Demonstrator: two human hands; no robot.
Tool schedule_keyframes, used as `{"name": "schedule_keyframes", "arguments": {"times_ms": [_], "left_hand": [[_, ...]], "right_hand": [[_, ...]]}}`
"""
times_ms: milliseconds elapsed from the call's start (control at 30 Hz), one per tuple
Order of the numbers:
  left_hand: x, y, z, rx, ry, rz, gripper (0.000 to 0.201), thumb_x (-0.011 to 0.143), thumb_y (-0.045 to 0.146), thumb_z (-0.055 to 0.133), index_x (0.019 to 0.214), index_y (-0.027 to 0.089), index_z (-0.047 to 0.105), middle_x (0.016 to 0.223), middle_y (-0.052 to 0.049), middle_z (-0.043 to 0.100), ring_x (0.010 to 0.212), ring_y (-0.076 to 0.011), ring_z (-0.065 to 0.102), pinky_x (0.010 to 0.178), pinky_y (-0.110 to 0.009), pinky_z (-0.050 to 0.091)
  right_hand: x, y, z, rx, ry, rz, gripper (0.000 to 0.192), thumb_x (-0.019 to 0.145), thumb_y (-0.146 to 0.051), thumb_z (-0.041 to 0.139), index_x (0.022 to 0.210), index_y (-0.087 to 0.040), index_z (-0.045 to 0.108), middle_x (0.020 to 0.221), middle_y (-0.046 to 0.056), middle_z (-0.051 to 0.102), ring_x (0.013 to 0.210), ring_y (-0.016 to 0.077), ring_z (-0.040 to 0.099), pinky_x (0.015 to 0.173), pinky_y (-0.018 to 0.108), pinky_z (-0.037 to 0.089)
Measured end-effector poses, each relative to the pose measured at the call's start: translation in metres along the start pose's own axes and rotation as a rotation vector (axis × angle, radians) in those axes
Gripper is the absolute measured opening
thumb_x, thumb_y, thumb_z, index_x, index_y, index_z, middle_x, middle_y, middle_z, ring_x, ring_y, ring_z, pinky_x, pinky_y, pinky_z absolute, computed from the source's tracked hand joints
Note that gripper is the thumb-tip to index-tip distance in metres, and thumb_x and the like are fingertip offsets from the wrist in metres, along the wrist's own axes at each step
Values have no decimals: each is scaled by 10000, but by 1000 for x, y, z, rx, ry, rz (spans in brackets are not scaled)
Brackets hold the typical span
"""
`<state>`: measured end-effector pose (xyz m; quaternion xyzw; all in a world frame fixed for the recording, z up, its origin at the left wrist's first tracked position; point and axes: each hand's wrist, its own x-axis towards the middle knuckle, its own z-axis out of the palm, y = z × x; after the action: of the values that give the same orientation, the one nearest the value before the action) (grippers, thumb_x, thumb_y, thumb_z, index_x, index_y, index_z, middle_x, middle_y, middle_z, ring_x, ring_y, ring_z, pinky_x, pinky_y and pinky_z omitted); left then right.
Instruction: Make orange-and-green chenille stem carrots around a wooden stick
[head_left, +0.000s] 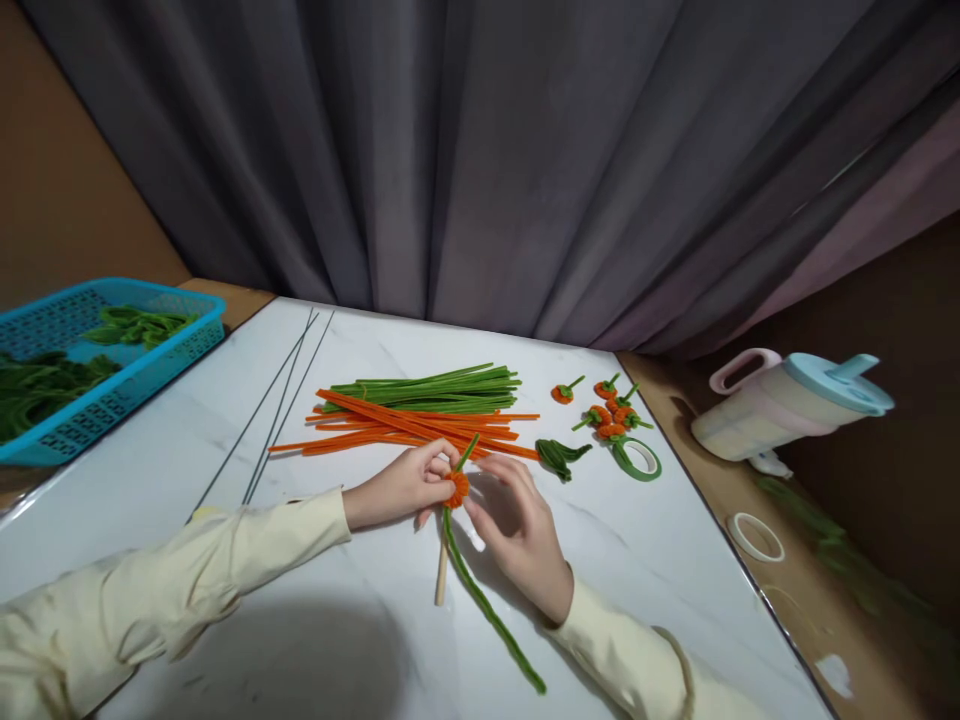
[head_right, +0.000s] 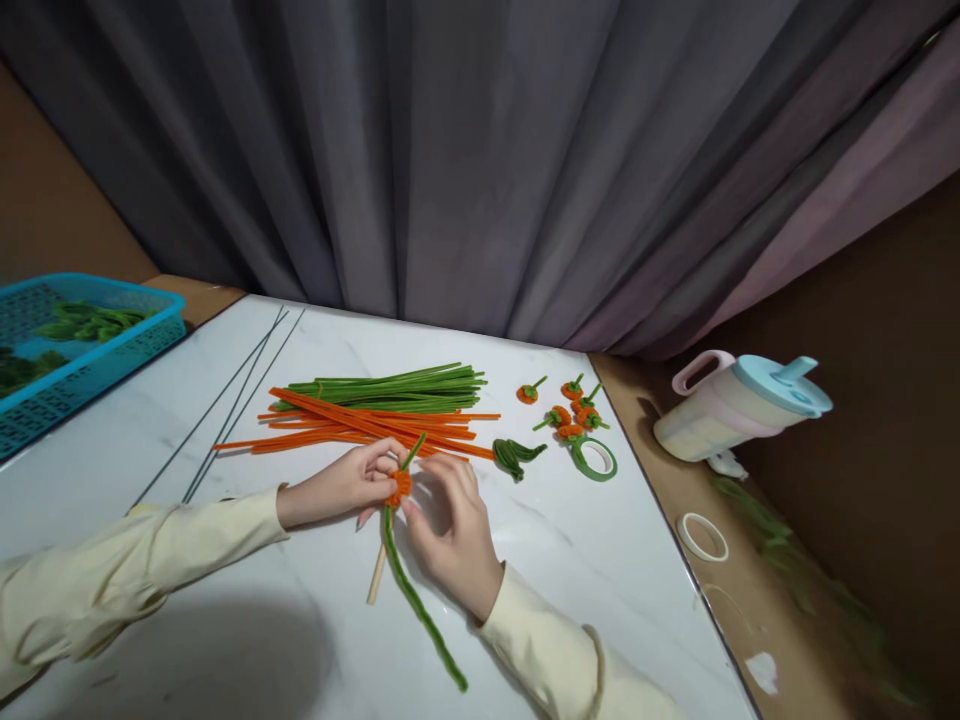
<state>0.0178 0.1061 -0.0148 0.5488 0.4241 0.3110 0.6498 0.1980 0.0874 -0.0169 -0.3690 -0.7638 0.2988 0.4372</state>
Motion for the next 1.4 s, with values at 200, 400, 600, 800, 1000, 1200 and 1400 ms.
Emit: {"name": "schedule_keyframes", "arguments": {"times_ms": [200, 400, 600, 800, 1000, 1200, 1400], "left_hand": [[-4, -2, 9, 79, 73, 24, 325, 643, 82, 481, 945, 181, 414, 585, 86, 513, 428, -46, 406, 411, -141, 315], [-5, -3, 12, 156, 90, 38, 355, 657, 92, 490, 1005, 156, 474, 622, 44, 572, 521, -84, 475, 510, -182, 361], [-7, 1, 10, 74, 6, 33, 360, 675, 78, 482, 1029, 135, 505, 659, 27, 587, 521, -72, 469, 494, -170, 352], [-7, 9, 4, 52, -49, -68, 360, 708, 137, 476, 1063, 121, 537, 545, 59, 528, 319, -31, 348, 313, -135, 265], [-6, 11, 5, -11, 19, -131, 330, 729, 210, 471, 1026, 95, 557, 491, 36, 563, 267, -32, 302, 276, -137, 241], [-5, 12, 7, 25, 28, -166, 242, 745, 224, 457, 907, 110, 596, 480, 46, 528, 293, -39, 276, 294, -162, 182], [-6, 10, 11, 90, 9, -95, 174, 740, 191, 454, 804, 113, 596, 524, 30, 521, 435, -62, 382, 417, -177, 259]], "right_hand": [[0, 1, 3, -106, -161, -107, 225, 842, -203, 600, 1055, -197, 529, 970, 74, 598, 895, 212, 535, 771, 355, 432], [-1, 5, 4, -63, -154, -88, 157, 862, -278, 603, 982, -196, 544, 925, 67, 615, 860, 202, 549, 749, 346, 452], [-1, 9, 4, -47, -173, -173, 124, 873, -214, 579, 985, -190, 532, 900, 74, 614, 848, 206, 532, 741, 361, 452], [-1, 3, 2, -33, -177, -190, 243, 888, -164, 524, 1126, -208, 499, 977, 80, 610, 902, 204, 546, 786, 361, 462], [-1, 4, -1, -207, -92, -202, 107, 892, -234, 545, 979, -183, 509, 868, 72, 582, 803, 193, 524, 715, 337, 443], [-4, 7, 3, -402, -140, -335, 108, 932, -132, 430, 914, -146, 536, 793, 84, 588, 719, 188, 481, 628, 318, 370], [-7, 6, 4, -485, -190, -381, 200, 912, -49, 345, 876, -126, 526, 764, 101, 566, 708, 201, 446, 616, 329, 352]]}}
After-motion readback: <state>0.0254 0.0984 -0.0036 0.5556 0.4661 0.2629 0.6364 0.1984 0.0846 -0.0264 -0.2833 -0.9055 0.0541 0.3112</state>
